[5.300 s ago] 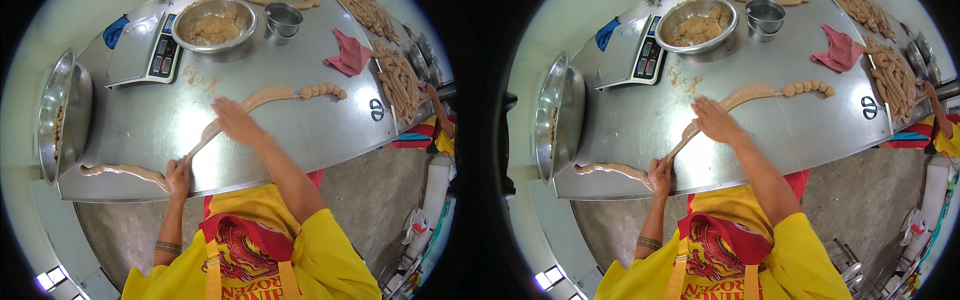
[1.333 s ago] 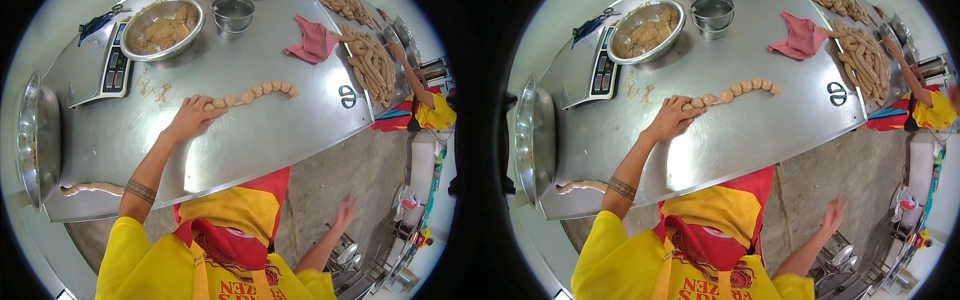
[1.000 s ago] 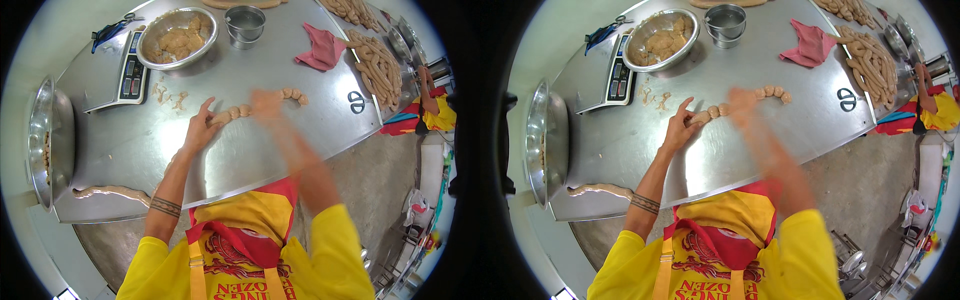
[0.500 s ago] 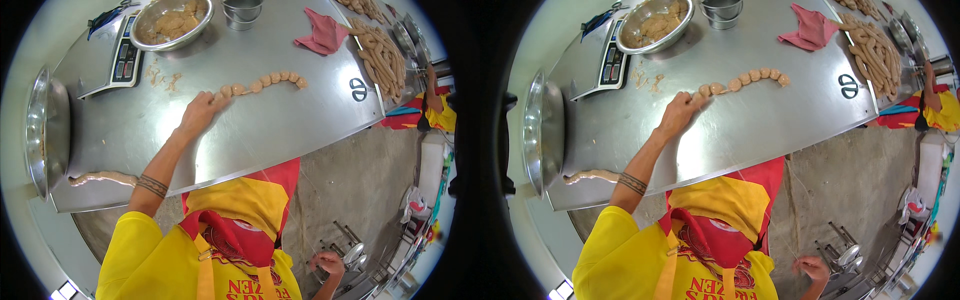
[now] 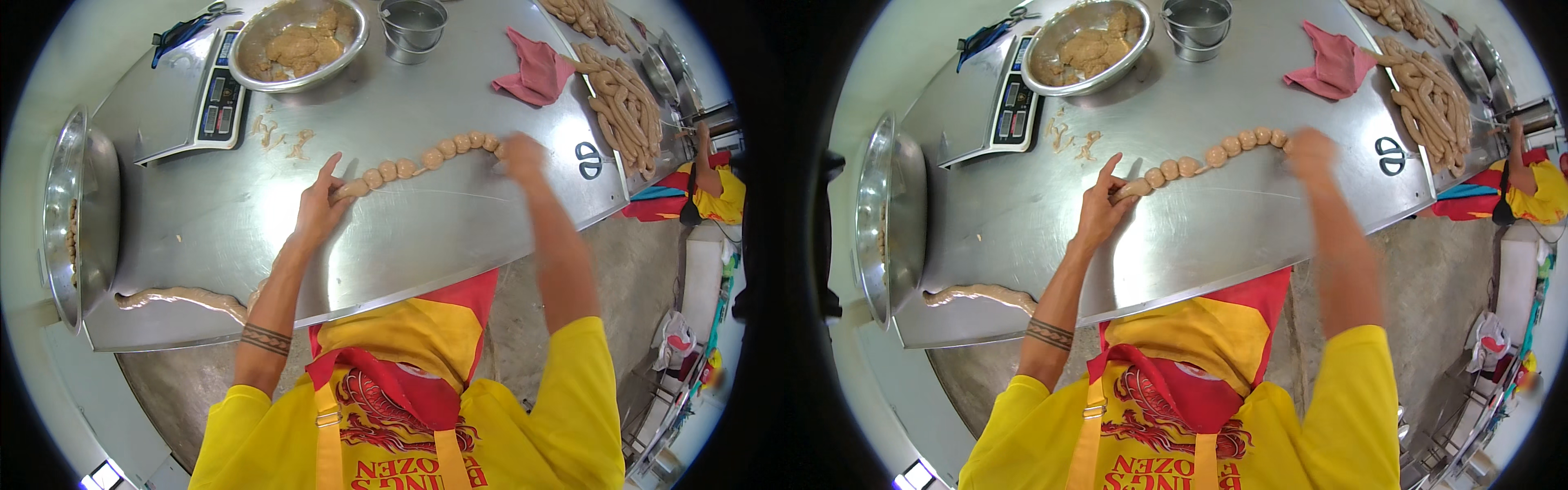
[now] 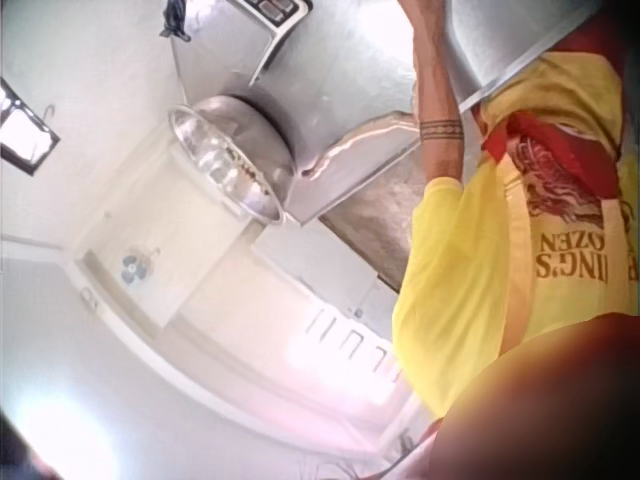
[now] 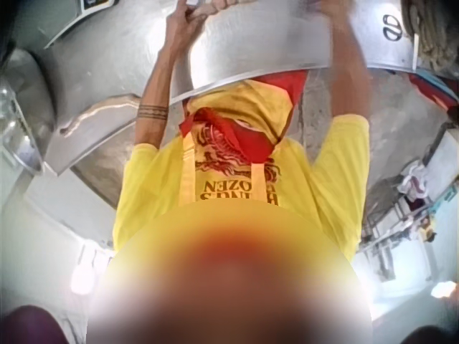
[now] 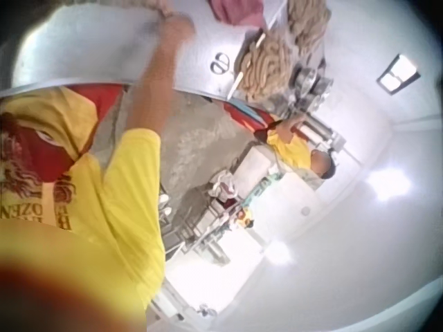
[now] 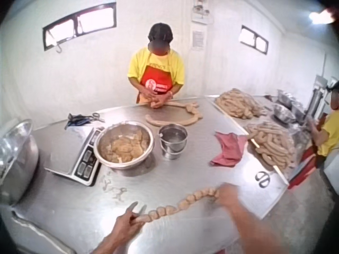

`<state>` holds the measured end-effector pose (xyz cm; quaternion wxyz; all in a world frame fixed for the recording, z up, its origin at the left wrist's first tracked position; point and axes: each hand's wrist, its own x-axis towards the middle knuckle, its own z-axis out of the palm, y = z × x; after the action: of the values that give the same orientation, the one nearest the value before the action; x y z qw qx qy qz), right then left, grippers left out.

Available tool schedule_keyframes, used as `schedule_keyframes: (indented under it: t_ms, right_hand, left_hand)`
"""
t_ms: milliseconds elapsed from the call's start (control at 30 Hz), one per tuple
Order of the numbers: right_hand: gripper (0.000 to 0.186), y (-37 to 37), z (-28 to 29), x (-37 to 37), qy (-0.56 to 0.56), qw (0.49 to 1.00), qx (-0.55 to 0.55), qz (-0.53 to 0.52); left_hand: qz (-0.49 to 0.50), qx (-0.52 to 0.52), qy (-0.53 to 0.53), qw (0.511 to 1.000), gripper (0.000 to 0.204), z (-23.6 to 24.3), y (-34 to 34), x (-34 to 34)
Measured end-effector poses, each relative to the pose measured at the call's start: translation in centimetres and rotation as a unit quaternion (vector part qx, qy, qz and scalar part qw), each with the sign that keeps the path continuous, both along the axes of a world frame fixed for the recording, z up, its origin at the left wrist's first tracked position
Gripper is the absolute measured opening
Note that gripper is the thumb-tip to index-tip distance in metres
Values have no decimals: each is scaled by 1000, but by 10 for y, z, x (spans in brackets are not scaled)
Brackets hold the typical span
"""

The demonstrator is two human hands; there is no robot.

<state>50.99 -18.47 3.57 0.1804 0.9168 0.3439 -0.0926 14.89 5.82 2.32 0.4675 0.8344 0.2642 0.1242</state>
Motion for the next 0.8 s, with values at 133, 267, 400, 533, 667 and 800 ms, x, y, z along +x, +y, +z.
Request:
schedule_keyframes:
  t_ms: [133, 267, 400, 533, 667, 800]
  right_hand:
    - [22, 137, 3, -234, 18, 944, 200, 261]
    - [101, -1, 31, -326, 357, 858, 351, 116]
    - [24, -236, 101, -290, 477, 760, 303, -320]
    - [19, -410, 138, -320, 409, 883, 202, -113]
    - [18, -514, 69, -345, 675, 464, 270, -506]
    - [30, -527, -39, -281, 538, 145, 726, -403]
  left_hand:
    - [69, -7, -9, 998, 86, -10, -5, 1]
    - [138, -1, 25, 990, 42, -14, -3, 1]
    - [176, 6, -20, 984, 33, -15, -4, 3]
    - [111, 65, -38, 991, 30, -12, -4, 3]
    - [-203, 367, 95, 903, 35, -3, 5, -3]
    - [-203, 390, 78, 895, 44, 3, 13, -11]
